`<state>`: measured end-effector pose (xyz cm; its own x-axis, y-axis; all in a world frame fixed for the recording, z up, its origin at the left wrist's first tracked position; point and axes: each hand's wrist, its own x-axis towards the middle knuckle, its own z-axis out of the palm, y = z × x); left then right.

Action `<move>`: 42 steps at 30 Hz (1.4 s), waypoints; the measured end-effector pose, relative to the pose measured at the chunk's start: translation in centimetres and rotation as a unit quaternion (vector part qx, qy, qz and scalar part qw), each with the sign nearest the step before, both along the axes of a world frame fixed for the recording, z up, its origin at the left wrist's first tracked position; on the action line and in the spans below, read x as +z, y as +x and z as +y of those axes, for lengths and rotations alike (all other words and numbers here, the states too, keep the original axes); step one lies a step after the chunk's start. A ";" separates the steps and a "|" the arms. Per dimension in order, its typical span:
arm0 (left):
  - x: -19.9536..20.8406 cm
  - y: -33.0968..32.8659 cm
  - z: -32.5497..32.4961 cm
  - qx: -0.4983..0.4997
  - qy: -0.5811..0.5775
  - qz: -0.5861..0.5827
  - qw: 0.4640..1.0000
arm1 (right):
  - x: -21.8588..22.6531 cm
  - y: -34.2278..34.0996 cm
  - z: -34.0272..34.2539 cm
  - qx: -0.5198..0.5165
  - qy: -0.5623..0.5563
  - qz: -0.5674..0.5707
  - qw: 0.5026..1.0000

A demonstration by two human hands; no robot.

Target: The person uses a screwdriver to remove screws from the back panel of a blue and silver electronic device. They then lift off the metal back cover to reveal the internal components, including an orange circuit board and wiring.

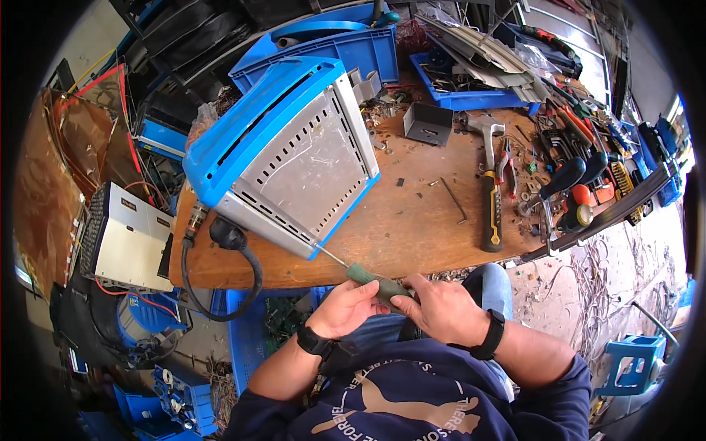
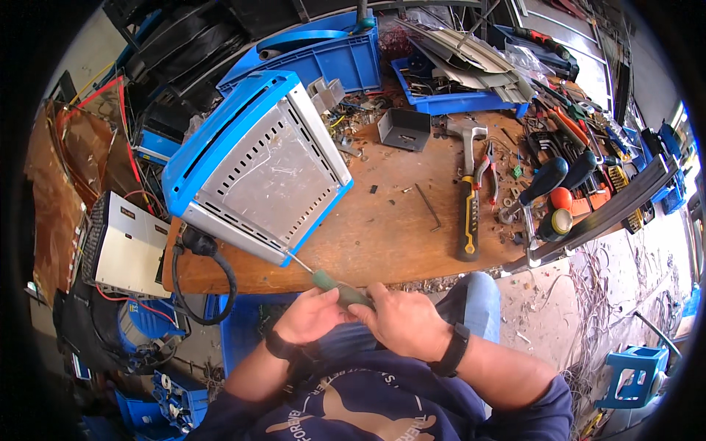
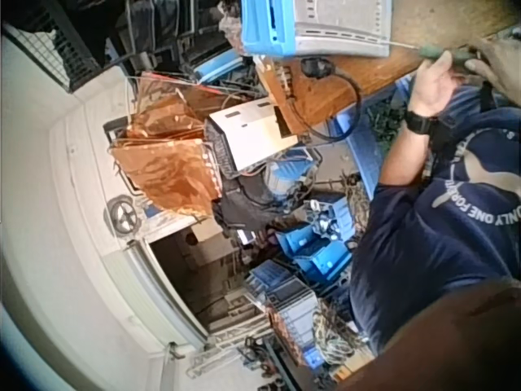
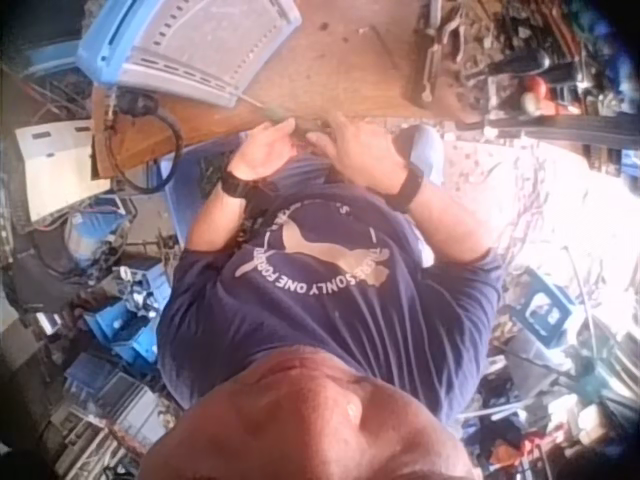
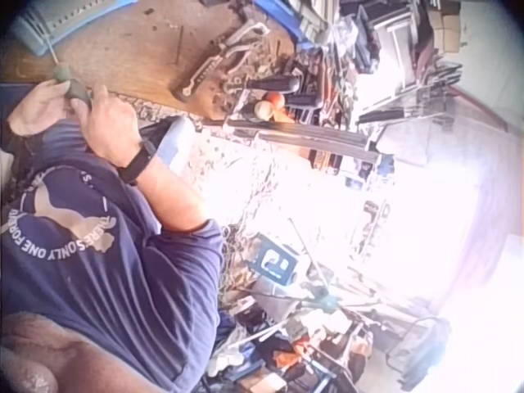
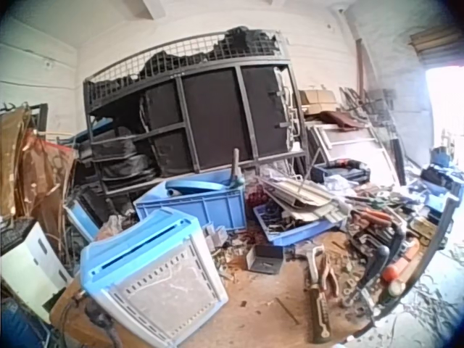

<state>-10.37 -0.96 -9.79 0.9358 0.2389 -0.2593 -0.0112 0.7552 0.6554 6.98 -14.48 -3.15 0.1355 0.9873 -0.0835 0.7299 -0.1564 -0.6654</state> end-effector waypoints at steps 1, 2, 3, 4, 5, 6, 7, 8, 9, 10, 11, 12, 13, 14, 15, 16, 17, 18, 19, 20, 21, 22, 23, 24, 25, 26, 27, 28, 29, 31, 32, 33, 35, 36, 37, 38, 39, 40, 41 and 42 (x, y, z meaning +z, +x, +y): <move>0.0 0.0 0.0 -0.005 -0.001 -0.009 1.000 | -0.8 0.0 0.0 0.004 0.013 0.019 1.000; -0.2 0.0 0.0 -0.009 0.001 -0.007 1.000 | -1.2 -0.1 -0.2 0.009 0.027 0.037 0.999; -0.4 0.0 -0.1 -0.013 0.003 -0.006 1.000 | -1.2 -0.3 -0.3 0.007 0.045 0.021 0.999; -0.4 0.0 -0.1 -0.016 0.005 -0.004 1.000 | -1.2 -0.6 -0.3 0.006 0.063 0.004 0.998; -0.2 -0.1 -0.1 -0.028 -0.013 0.012 0.999 | -1.1 -0.8 -0.3 0.004 0.081 -0.013 0.997; 0.4 -0.2 -0.1 -0.040 -0.031 0.028 0.998 | -1.2 -0.9 -0.2 0.025 0.100 -0.065 0.993; 0.6 -0.3 -0.2 -0.052 -0.049 0.044 0.996 | -1.2 -1.0 -0.1 0.045 0.118 -0.118 0.985; 0.4 -0.3 -0.4 -0.043 -0.057 0.047 0.996 | -1.2 -1.2 -0.1 0.065 0.137 -0.170 0.974; 0.0 -0.4 -0.5 -0.032 -0.063 0.050 0.996 | -1.1 -1.4 0.0 0.074 0.149 -0.188 0.968; -0.3 -0.5 -0.6 -0.022 -0.068 0.053 0.996 | -0.7 -1.6 0.1 0.082 0.162 -0.206 0.962; -0.5 -0.4 -0.7 0.000 -0.042 0.053 0.998 | -0.4 -1.9 0.1 0.091 0.175 -0.223 0.955; -0.6 -0.3 -0.8 0.020 -0.015 0.053 0.998 | -0.3 -2.0 0.2 0.097 0.187 -0.241 0.947; -0.7 -0.2 -0.9 0.041 0.012 0.053 0.998 | -0.3 -2.2 0.2 0.096 0.152 -0.237 0.955; -0.5 -0.3 -0.8 0.035 0.006 0.051 0.998 | 0.0 -2.1 0.1 0.073 0.137 -0.185 0.970; -0.3 -0.3 -0.6 0.028 0.000 0.048 0.998 | 0.5 -1.9 0.0 0.051 0.122 -0.133 0.982; -0.1 -0.3 -0.4 0.022 -0.007 0.046 0.999 | 1.0 -1.6 0.0 0.029 0.106 -0.080 0.991; -0.1 -0.3 -0.2 0.007 -0.001 0.032 0.999 | 1.2 -1.2 0.0 0.020 0.064 -0.060 0.996; -0.5 -0.3 0.1 -0.008 0.003 0.018 1.000 | 1.1 -1.0 -0.1 0.013 0.043 -0.048 0.998; -0.6 -0.3 0.2 -0.023 0.008 0.004 1.000 | 0.9 -0.8 -0.1 0.006 0.022 -0.037 0.999; -0.6 -0.2 0.3 -0.023 0.008 -0.001 1.000 | 0.7 -0.5 -0.1 -0.001 0.001 -0.025 1.000; -0.5 -0.1 0.4 -0.026 0.008 -0.005 1.000 | 0.5 -0.2 -0.1 0.011 -0.010 -0.002 1.000; -0.4 0.0 0.4 -0.029 0.007 -0.009 1.000 | 0.6 -0.2 0.0 0.018 -0.029 -0.003 0.999; -0.3 0.0 0.2 -0.031 -0.004 -0.011 0.999 | 0.9 -0.3 0.2 0.025 -0.048 -0.005 0.999; -0.1 0.2 0.0 -0.032 -0.013 -0.013 0.999 | 1.0 -0.4 0.3 0.032 -0.066 -0.006 0.997; 0.1 0.3 -0.1 -0.034 -0.023 -0.015 0.999 | 0.8 -0.5 0.1 0.028 -0.018 -0.032 0.999; 0.1 0.2 0.1 -0.051 -0.037 -0.010 0.998 | 0.2 -0.6 -0.1 0.024 0.030 -0.059 0.998; 0.0 0.0 0.3 -0.066 -0.052 -0.004 0.996 | -0.2 -0.8 -0.3 0.021 0.076 -0.085 0.993; -0.1 -0.1 0.4 -0.082 -0.066 0.002 0.994 | -0.3 -0.7 -0.2 0.028 0.089 -0.124 0.988; -0.4 -0.1 0.4 -0.080 -0.067 -0.009 0.994 | -0.4 -0.6 0.0 0.035 0.103 -0.164 0.980; -0.7 -0.1 0.5 -0.075 -0.068 -0.029 0.994 | -0.4 -0.6 0.2 0.052 0.138 -0.206 0.967; -0.6 0.0 0.2 -0.035 -0.051 -0.012 0.998 | -0.5 -0.6 0.2 0.061 0.161 -0.210 0.962; -0.3 0.3 -0.3 0.003 -0.035 0.005 0.999 | -0.6 -0.6 0.2 0.069 0.181 -0.215 0.957; -0.3 0.5 -0.5 0.027 -0.016 0.014 0.999 | -0.3 -0.9 0.0 0.039 0.164 -0.145 0.975; -0.2 0.4 -0.2 0.013 -0.011 0.007 1.000 | 0.0 -1.0 0.0 0.025 0.157 -0.109 0.981; -0.1 0.4 0.0 -0.001 -0.007 0.000 1.000 | 0.3 -1.0 -0.1 0.006 0.121 -0.071 0.990; 0.0 0.5 0.0 -0.005 -0.010 -0.023 1.000 | 0.5 -0.8 -0.2 -0.014 0.084 -0.032 0.996; 0.1 0.7 0.0 -0.010 -0.015 -0.047 0.999 | 0.6 -0.7 -0.3 -0.035 0.046 0.007 0.998; 0.1 0.8 -0.1 -0.016 -0.019 -0.070 0.997 | 0.2 -0.7 -0.2 -0.029 0.036 0.022 0.999; 0.0 0.8 -0.1 -0.014 -0.019 -0.070 0.997 | -0.5 -0.7 -0.1 -0.024 0.025 0.037 0.999; -0.2 0.8 -0.1 -0.013 -0.020 -0.070 0.997 | -0.6 -0.6 0.1 -0.019 0.015 0.051 0.998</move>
<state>-9.56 -1.03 -9.94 0.9694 0.2053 -0.1348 -0.0797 0.7821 0.6180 6.35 -14.36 -3.74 0.1658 0.9837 -0.0701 0.6513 -0.1626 -0.7412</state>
